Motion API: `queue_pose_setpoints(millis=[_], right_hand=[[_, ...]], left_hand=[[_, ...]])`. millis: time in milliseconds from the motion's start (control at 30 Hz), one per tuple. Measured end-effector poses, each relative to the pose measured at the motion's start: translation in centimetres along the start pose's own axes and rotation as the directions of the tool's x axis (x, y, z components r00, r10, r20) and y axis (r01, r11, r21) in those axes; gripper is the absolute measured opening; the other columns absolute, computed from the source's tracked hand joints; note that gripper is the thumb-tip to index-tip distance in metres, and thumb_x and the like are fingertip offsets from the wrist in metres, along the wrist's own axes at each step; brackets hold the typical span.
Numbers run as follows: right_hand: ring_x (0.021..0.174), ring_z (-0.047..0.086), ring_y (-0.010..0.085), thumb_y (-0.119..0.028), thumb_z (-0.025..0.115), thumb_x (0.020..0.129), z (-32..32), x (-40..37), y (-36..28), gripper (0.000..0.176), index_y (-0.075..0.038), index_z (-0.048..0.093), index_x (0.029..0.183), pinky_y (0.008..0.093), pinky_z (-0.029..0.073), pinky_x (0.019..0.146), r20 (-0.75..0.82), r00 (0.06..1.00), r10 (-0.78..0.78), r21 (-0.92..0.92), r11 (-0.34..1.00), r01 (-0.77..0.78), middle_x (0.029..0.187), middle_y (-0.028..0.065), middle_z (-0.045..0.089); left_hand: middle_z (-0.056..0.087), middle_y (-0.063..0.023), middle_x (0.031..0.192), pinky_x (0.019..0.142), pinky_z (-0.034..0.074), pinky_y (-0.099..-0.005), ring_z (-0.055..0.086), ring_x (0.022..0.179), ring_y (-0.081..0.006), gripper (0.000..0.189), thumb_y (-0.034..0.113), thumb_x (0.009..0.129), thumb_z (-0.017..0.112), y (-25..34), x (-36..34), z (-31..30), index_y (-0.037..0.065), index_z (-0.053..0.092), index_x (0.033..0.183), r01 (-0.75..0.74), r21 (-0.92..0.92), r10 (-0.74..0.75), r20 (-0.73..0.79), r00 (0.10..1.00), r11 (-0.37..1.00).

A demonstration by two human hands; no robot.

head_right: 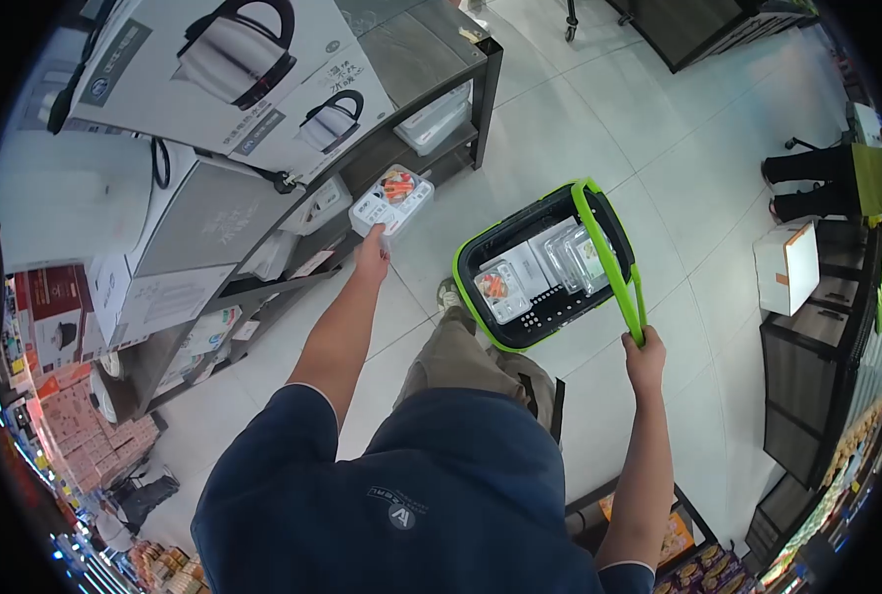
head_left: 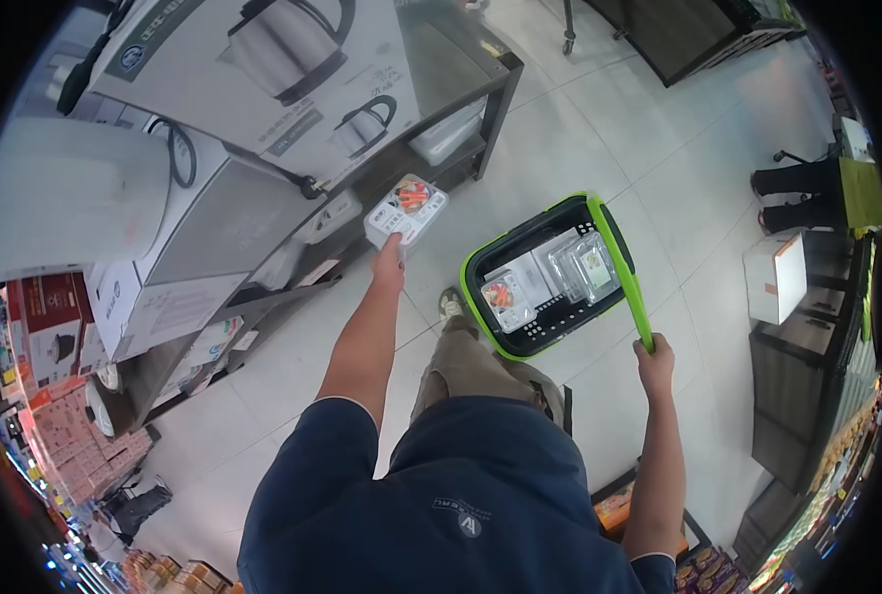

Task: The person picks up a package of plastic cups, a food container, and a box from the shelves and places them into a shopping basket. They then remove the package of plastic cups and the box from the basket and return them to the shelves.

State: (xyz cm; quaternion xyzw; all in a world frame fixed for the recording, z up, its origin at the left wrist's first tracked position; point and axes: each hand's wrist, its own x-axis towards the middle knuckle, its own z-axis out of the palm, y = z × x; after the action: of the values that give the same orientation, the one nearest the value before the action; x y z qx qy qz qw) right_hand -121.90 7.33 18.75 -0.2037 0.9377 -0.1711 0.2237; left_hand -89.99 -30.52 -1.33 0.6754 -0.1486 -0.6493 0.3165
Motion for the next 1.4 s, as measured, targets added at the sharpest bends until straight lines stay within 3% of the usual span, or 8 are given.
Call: queue_pose_setpoints(millis=[200,300,533,600,700,800,900,1400], right_hand=[[0.059,0.052,0.0191,-0.011,0.064,0.076,0.1,0.0,-1.2,0.018,0.002,0.058,0.087,0.0327,0.042,0.057,0.039,0.999,0.001,0.013,1.000,-0.001,0.067,0.0107,0.057],[0.060,0.052,0.0169,-0.010,0.064,0.076,-0.1,-0.2,-1.8,0.017,0.002,0.058,0.086,0.0312,0.041,0.057,0.036,0.996,0.086,0.018,0.996,-0.087,0.067,0.0100,0.057],[0.059,0.051,0.0160,-0.014,0.064,0.074,1.1,-0.4,-1.3,0.019,0.001,0.057,0.082,0.0322,0.042,0.056,0.064,0.994,0.085,0.056,0.995,-0.088,0.064,0.0083,0.055],[0.061,0.053,0.0203,-0.015,0.065,0.074,1.2,-0.5,-1.3,0.022,0.002,0.057,0.083,0.0346,0.044,0.059,0.033,0.997,0.074,-0.040,0.997,-0.073,0.067,0.0128,0.057],[0.068,0.057,0.0290,-0.017,0.067,0.073,0.4,-0.5,-1.8,0.026,0.003,0.057,0.087,0.0375,0.045,0.064,0.059,0.995,0.081,-0.048,0.996,-0.078,0.073,0.0178,0.059],[0.074,0.058,0.0341,-0.018,0.066,0.074,0.0,-0.4,-2.5,0.025,0.001,0.057,0.086,0.0403,0.045,0.068,0.070,0.991,0.118,-0.042,0.993,-0.115,0.077,0.0202,0.060],[0.080,0.058,0.0383,-0.020,0.065,0.075,0.3,-0.2,-2.7,0.024,0.000,0.056,0.086,0.0437,0.045,0.072,0.076,0.992,0.104,-0.060,0.993,-0.099,0.080,0.0219,0.060],[0.092,0.055,0.0373,-0.013,0.053,0.082,-3.9,5.4,-0.2,0.020,0.001,0.048,0.094,0.0458,0.046,0.077,-0.051,0.974,0.220,-0.372,0.901,-0.223,0.097,0.0209,0.056]], left_hand=[[0.047,-0.0052,0.082,0.058,0.036,-0.0294,0.042,0.065,-0.0129,0.048,0.024,0.064,0.074,1.9,4.1,2.6,0.006,0.051,0.101,0.040,0.043,-0.035,-0.126,0.991,0.998],[0.050,-0.0113,0.108,0.064,0.044,-0.0342,0.049,0.093,-0.0207,0.059,0.018,0.064,0.073,2.7,5.1,2.4,-0.001,0.047,0.114,0.136,-0.091,-0.150,-0.180,0.972,0.987],[0.042,-0.0121,0.120,0.086,0.044,-0.0470,0.043,0.109,-0.0252,0.048,0.018,0.077,0.065,1.5,11.8,1.2,0.005,0.047,0.119,0.123,-0.330,-0.092,0.106,0.990,0.936],[0.042,-0.0130,0.126,0.088,0.044,-0.0434,0.042,0.115,-0.0252,0.036,0.022,0.086,0.053,-1.5,17.7,-0.2,0.007,0.049,0.118,0.049,-0.305,0.051,0.312,0.949,0.951],[0.055,-0.0080,0.111,0.079,0.045,-0.0350,0.050,0.105,-0.0229,0.035,0.028,0.086,0.054,-0.5,19.5,0.9,0.008,0.049,0.115,0.151,-0.375,-0.026,0.318,0.948,0.915],[0.045,-0.0107,0.125,0.090,0.045,-0.0373,0.043,0.115,-0.0239,0.058,0.036,0.085,0.058,2.4,12.7,4.3,0.008,0.037,0.131,0.037,-0.298,-0.038,0.003,0.999,0.954],[0.037,-0.0130,0.133,0.098,0.041,-0.0428,0.034,0.124,-0.0287,0.063,0.042,0.088,0.051,2.7,10.9,6.2,0.010,0.028,0.137,0.133,-0.475,-0.073,0.142,0.987,0.870],[0.043,-0.0195,0.124,0.083,0.055,-0.0395,0.050,0.110,-0.0338,0.046,0.031,0.092,0.046,5.7,17.6,6.8,0.003,0.036,0.127,-0.022,-0.600,0.064,0.049,0.997,0.800]])
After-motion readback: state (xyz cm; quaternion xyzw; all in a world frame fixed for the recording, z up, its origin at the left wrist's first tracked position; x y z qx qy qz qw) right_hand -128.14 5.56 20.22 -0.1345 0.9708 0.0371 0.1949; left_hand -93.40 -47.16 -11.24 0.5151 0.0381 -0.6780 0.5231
